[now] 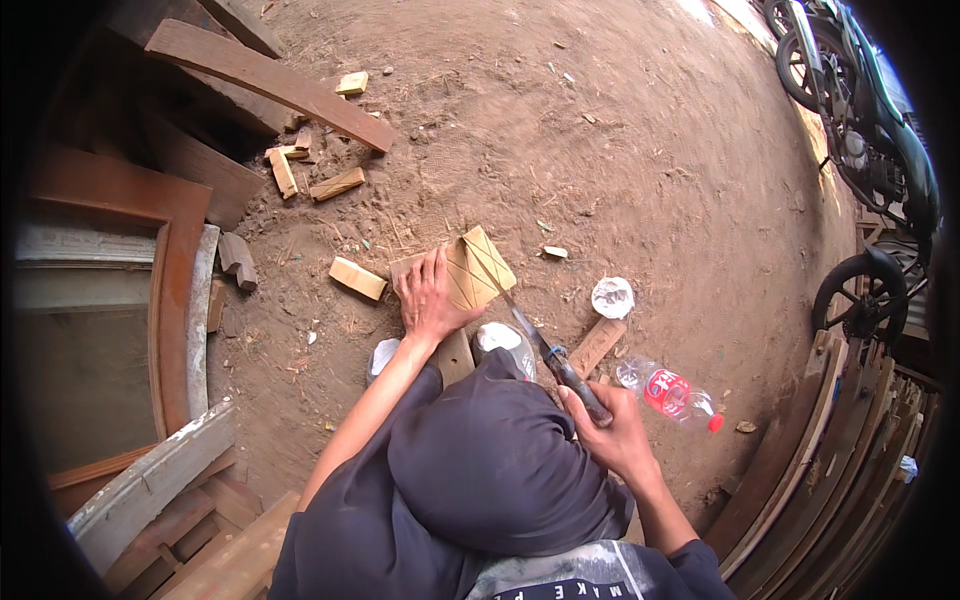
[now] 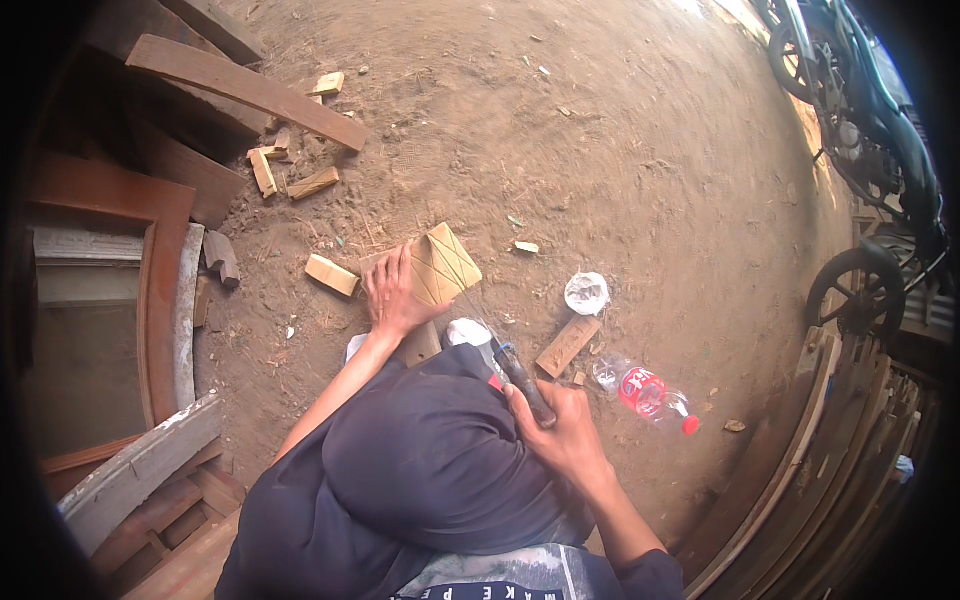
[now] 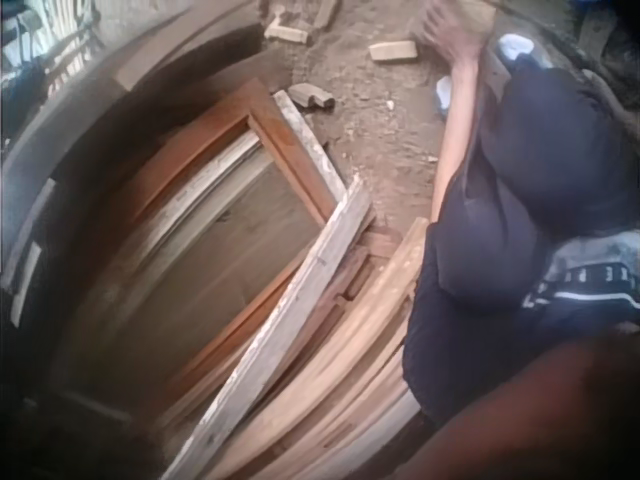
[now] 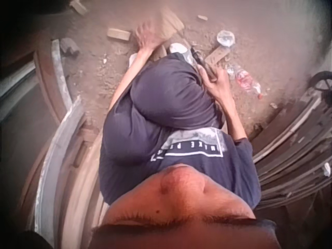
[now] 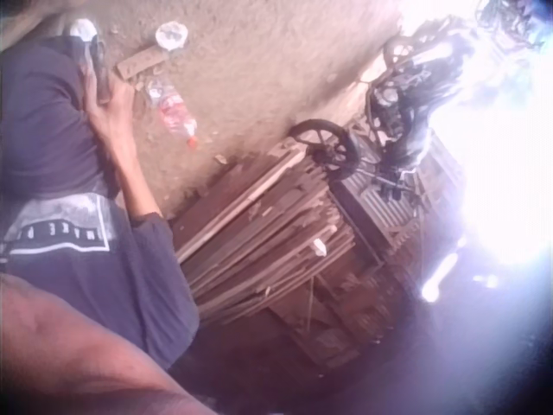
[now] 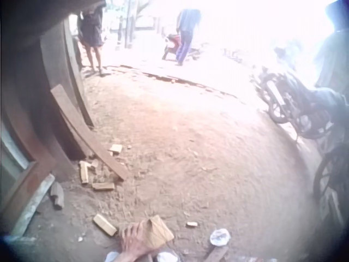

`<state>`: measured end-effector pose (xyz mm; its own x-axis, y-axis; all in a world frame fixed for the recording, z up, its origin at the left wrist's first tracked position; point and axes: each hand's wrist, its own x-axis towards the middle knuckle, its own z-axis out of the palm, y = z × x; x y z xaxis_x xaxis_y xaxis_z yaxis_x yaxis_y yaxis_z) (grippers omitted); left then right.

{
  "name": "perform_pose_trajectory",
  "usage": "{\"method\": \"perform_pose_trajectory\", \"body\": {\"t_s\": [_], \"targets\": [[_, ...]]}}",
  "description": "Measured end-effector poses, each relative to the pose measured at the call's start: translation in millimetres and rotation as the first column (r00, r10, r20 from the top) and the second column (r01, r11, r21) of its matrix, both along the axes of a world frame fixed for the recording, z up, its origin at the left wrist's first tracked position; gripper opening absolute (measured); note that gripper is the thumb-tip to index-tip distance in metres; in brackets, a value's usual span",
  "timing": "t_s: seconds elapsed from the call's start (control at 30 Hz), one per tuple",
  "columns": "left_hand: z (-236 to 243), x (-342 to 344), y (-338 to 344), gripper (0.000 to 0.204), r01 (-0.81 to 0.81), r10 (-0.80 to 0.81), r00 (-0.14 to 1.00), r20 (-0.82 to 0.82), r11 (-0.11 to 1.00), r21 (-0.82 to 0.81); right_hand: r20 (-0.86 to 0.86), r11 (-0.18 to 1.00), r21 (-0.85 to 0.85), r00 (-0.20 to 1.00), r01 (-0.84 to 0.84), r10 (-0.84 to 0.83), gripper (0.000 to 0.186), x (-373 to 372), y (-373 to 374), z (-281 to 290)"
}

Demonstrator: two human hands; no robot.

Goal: The person sits on the ground and uses a hand saw to cut a small piece of wood placed on a larger wooden block. The person holds the wood steady with one hand and saws with the other, creating sawdust and small cut pieces.

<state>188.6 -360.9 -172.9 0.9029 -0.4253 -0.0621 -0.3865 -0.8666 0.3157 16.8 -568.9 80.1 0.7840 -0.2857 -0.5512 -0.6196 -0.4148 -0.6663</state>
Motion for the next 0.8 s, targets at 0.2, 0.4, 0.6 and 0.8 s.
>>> {"method": "perform_pose_trajectory", "body": {"t_s": [0.2,0.4,0.6,0.8], "targets": [[-1,0,2,0.132,-0.059,0.059,0.998,0.017,0.998,0.008,-0.055,1.000,-0.010,0.998,0.016,-0.016,0.039,-5,4,46],[-4,-4,-9,0.131,-0.021,0.022,1.000,0.010,0.999,-0.038,0.065,0.997,-0.072,0.998,-0.022,0.027,0.041,7,3,1],[-4,-3,2,0.129,-0.056,0.057,0.997,0.058,0.998,-0.017,-0.062,0.999,-0.027,0.998,0.027,-0.029,0.038,4,-2,63],[-3,-2,-4,0.129,-0.056,0.058,0.998,0.036,0.998,-0.040,0.035,0.998,-0.059,0.999,-0.022,0.024,0.038,11,5,12]]}}
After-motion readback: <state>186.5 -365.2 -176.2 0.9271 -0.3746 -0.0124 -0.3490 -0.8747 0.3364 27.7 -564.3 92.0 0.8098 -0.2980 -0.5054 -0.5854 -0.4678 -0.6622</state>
